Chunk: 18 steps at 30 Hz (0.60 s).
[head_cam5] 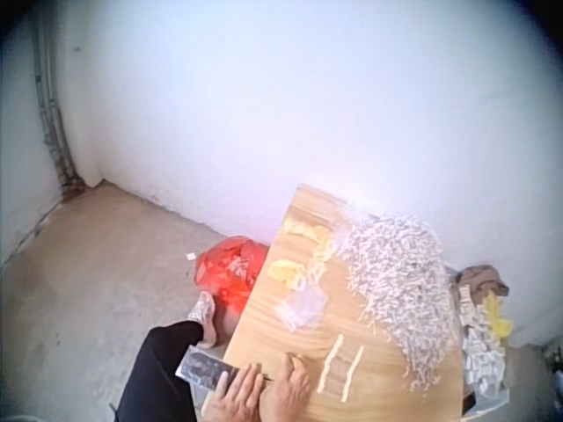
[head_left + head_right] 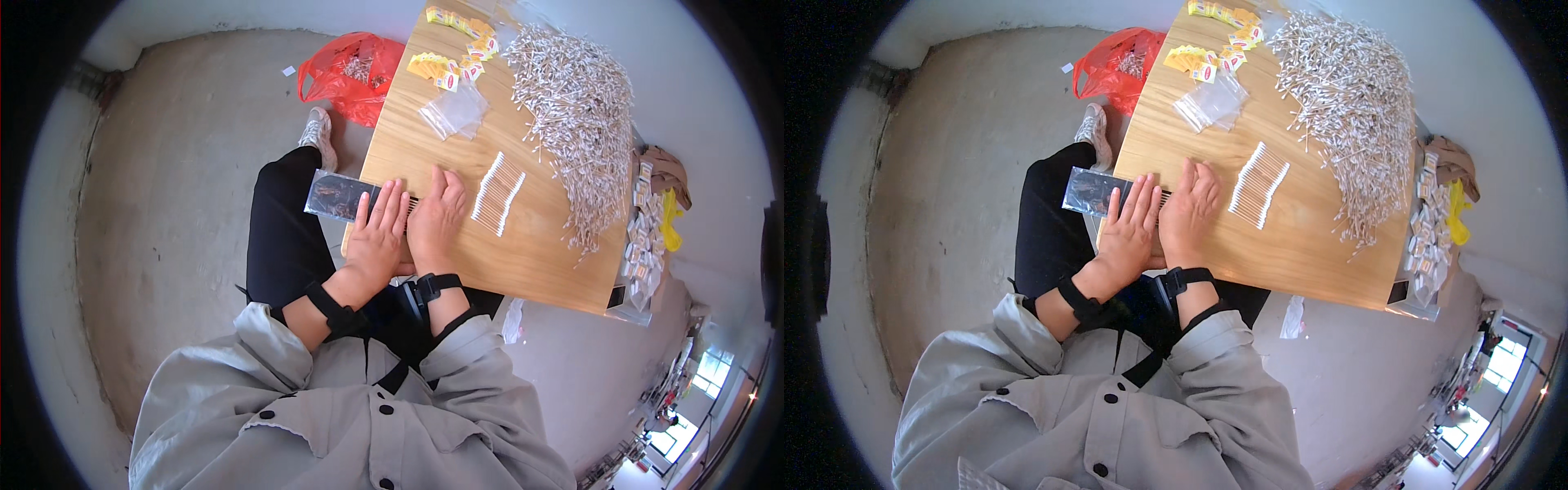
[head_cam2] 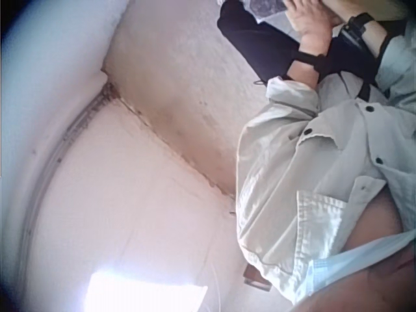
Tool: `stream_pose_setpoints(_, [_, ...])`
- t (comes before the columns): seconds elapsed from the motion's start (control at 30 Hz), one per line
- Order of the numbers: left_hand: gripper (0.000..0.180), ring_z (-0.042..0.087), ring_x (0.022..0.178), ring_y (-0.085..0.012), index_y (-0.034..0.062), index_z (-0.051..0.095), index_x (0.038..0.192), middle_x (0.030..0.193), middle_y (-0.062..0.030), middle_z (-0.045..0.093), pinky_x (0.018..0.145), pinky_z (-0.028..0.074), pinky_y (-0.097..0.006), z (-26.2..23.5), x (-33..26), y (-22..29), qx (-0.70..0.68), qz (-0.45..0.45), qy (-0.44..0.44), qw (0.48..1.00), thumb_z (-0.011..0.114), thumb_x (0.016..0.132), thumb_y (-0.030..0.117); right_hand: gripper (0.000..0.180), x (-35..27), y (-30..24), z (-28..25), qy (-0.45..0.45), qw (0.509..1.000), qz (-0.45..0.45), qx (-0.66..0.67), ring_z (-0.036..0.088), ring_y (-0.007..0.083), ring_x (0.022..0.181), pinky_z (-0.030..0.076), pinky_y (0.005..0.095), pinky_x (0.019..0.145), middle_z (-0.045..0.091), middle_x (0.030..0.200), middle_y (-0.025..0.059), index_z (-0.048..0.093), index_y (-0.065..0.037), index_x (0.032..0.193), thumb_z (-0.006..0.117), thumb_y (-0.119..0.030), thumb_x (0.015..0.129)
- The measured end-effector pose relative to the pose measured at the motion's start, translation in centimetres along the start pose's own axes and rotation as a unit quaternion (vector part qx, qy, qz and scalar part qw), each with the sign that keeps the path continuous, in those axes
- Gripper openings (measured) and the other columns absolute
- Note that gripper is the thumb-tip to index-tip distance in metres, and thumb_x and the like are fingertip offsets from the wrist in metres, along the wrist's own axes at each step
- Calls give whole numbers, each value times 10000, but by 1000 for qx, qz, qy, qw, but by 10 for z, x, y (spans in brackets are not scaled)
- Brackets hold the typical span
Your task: Organizing and packaging cotton swabs into small plastic bags.
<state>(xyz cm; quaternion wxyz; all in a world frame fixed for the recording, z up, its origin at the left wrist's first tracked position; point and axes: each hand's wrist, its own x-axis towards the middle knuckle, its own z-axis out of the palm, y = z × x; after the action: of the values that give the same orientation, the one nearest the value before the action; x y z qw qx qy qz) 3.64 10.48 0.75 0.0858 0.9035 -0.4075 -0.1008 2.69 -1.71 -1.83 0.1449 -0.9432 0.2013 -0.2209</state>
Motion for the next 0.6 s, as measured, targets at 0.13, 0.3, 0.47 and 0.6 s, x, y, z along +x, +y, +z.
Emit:
stream_pose_setpoints(0.13, [854,288,1378,-341,-34,421,1330,1435,-196,349,1115,235,-471,-2,-2,-14,-93,-1,103,990,750,658,379,376,2,5,9,0,1000,-24,-7,439,345,1188,353,454,1009,488,1184,134,519,-30,1210,523,-44,834])
stream_pose_setpoints(0.3, [358,542,941,-297,62,584,939,960,-104,542,828,435,-382,-23,-4,-45,-106,-98,145,979,762,656,191,360,5,5,8,-7,999,-27,-18,440,336,1185,355,442,1007,496,1167,122,530,-47,1196,519,-46,836])
stream_pose_setpoints(0.47, [271,572,932,-264,47,623,913,942,-102,581,801,457,-371,-24,11,-40,-1,-115,61,992,686,724,231,366,4,3,8,-13,1000,-21,5,424,332,1200,343,436,1018,491,1172,117,529,-45,1201,513,-41,836])
stream_pose_setpoints(0.6, [238,599,934,-257,28,667,935,949,-99,623,786,463,-366,-21,28,-37,84,-124,-22,989,572,798,198,363,4,2,10,-13,1000,-22,0,426,330,1200,343,438,1019,489,1172,120,527,-42,1204,503,-44,842])
